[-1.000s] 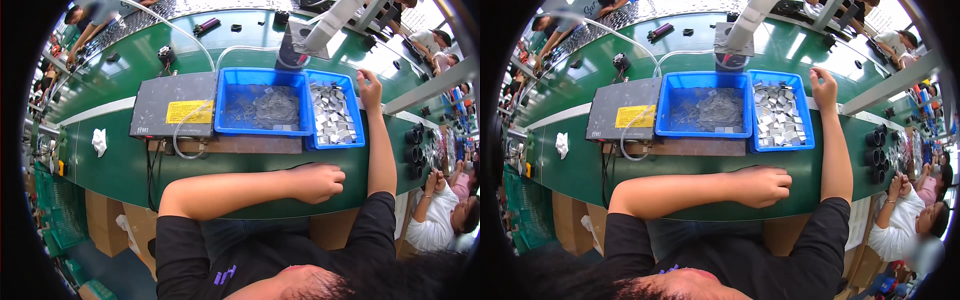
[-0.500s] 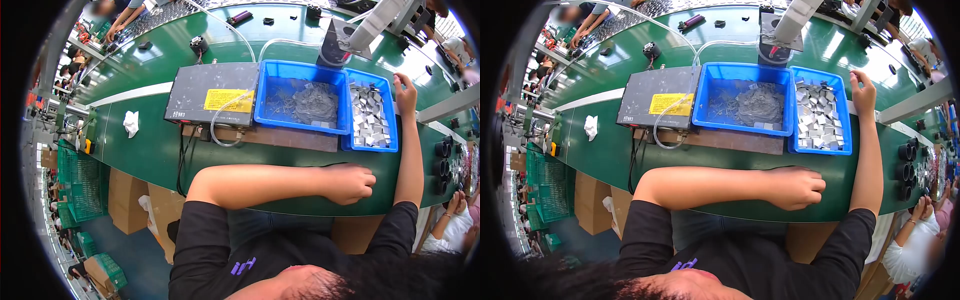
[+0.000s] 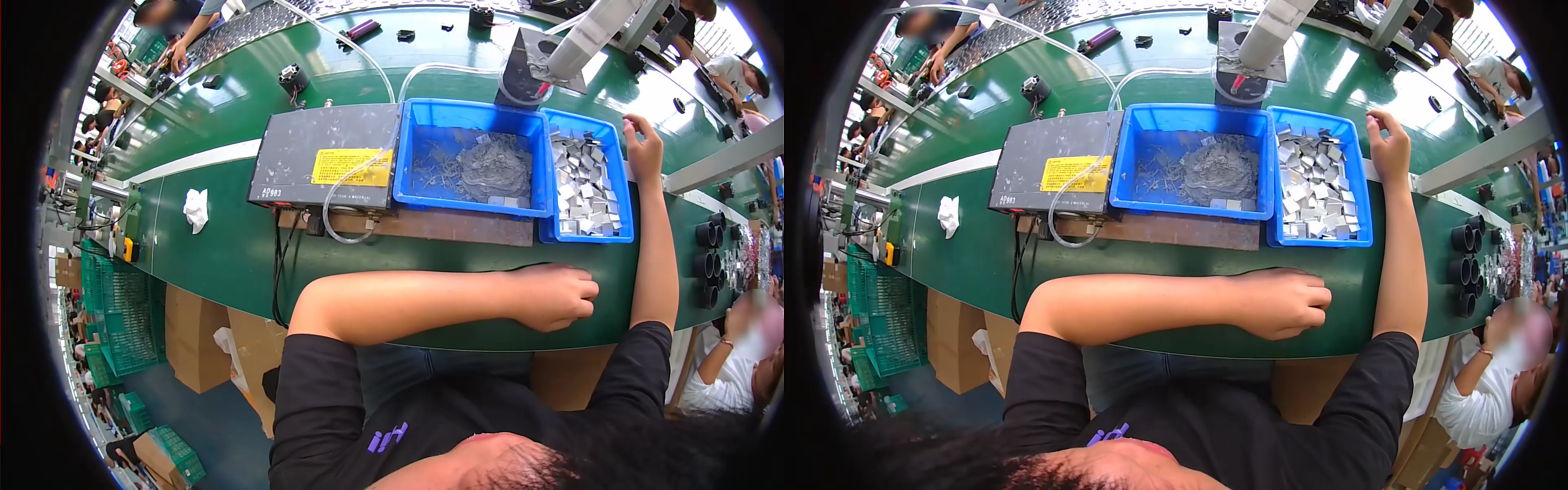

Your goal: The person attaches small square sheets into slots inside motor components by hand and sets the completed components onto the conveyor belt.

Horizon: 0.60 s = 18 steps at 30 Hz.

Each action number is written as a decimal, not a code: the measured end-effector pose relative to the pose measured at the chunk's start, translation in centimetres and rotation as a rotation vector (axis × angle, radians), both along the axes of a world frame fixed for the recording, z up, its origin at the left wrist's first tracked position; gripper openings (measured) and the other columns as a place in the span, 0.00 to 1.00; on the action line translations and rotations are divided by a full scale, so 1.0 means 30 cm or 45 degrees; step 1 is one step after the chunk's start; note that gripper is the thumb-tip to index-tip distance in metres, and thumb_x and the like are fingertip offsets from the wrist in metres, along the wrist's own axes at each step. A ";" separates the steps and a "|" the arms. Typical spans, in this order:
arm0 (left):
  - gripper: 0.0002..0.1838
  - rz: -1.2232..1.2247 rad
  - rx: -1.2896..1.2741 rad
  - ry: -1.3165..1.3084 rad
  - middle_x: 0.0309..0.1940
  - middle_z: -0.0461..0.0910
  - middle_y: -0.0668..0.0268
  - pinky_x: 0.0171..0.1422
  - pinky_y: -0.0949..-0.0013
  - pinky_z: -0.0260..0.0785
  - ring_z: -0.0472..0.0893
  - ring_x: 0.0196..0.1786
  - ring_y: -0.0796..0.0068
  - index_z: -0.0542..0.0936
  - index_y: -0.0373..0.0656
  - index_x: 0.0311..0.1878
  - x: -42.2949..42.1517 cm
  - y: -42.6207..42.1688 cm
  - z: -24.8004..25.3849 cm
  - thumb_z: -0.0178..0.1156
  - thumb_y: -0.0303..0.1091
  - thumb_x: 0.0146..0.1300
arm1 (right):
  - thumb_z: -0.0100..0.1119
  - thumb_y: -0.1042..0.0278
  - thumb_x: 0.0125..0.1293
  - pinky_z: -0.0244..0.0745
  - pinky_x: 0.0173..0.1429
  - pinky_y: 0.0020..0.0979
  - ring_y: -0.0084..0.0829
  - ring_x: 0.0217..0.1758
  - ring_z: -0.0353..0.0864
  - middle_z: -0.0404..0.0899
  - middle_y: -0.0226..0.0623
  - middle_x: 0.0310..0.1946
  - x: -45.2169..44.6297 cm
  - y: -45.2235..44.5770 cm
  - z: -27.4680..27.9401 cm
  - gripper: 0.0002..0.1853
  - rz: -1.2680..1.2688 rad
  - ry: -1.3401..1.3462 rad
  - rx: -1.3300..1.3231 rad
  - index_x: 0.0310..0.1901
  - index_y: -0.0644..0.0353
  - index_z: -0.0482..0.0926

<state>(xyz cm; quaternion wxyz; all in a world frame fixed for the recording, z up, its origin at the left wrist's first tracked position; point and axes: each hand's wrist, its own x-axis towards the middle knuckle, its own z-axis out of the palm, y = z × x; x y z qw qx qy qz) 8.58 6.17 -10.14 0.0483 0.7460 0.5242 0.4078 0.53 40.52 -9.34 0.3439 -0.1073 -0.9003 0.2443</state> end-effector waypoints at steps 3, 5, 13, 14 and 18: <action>0.02 0.006 0.001 0.002 0.40 0.75 0.59 0.52 0.57 0.78 0.78 0.44 0.56 0.80 0.42 0.37 -0.001 -0.004 -0.003 0.63 0.28 0.63 | 0.63 0.67 0.76 0.82 0.52 0.30 0.31 0.44 0.87 0.92 0.35 0.43 -0.007 -0.002 -0.005 0.11 0.005 0.001 0.007 0.52 0.59 0.91; 0.02 0.007 0.006 0.002 0.40 0.75 0.59 0.52 0.57 0.78 0.78 0.44 0.56 0.79 0.42 0.37 0.002 -0.002 -0.004 0.63 0.28 0.63 | 0.63 0.67 0.76 0.82 0.52 0.30 0.31 0.44 0.87 0.92 0.36 0.43 -0.006 0.002 -0.007 0.11 0.004 0.004 0.016 0.51 0.60 0.91; 0.03 -0.023 -0.012 -0.010 0.41 0.76 0.59 0.52 0.56 0.78 0.78 0.44 0.55 0.79 0.42 0.38 0.002 0.002 0.009 0.64 0.28 0.64 | 0.63 0.70 0.72 0.81 0.51 0.30 0.31 0.43 0.87 0.92 0.35 0.41 -0.005 -0.021 0.007 0.11 0.006 0.038 0.004 0.49 0.60 0.91; 0.03 -0.022 -0.014 -0.019 0.42 0.76 0.59 0.52 0.56 0.78 0.78 0.44 0.55 0.80 0.42 0.38 0.000 -0.002 0.009 0.64 0.28 0.64 | 0.63 0.70 0.72 0.81 0.51 0.30 0.31 0.43 0.87 0.92 0.35 0.41 -0.002 -0.027 0.015 0.11 -0.015 0.030 0.027 0.49 0.60 0.91; 0.04 -0.022 -0.017 -0.027 0.42 0.76 0.59 0.52 0.56 0.78 0.79 0.44 0.55 0.80 0.42 0.38 -0.001 0.004 0.006 0.64 0.28 0.64 | 0.63 0.72 0.70 0.80 0.49 0.30 0.30 0.42 0.86 0.91 0.35 0.41 0.005 -0.026 0.020 0.11 0.006 0.027 -0.010 0.49 0.60 0.91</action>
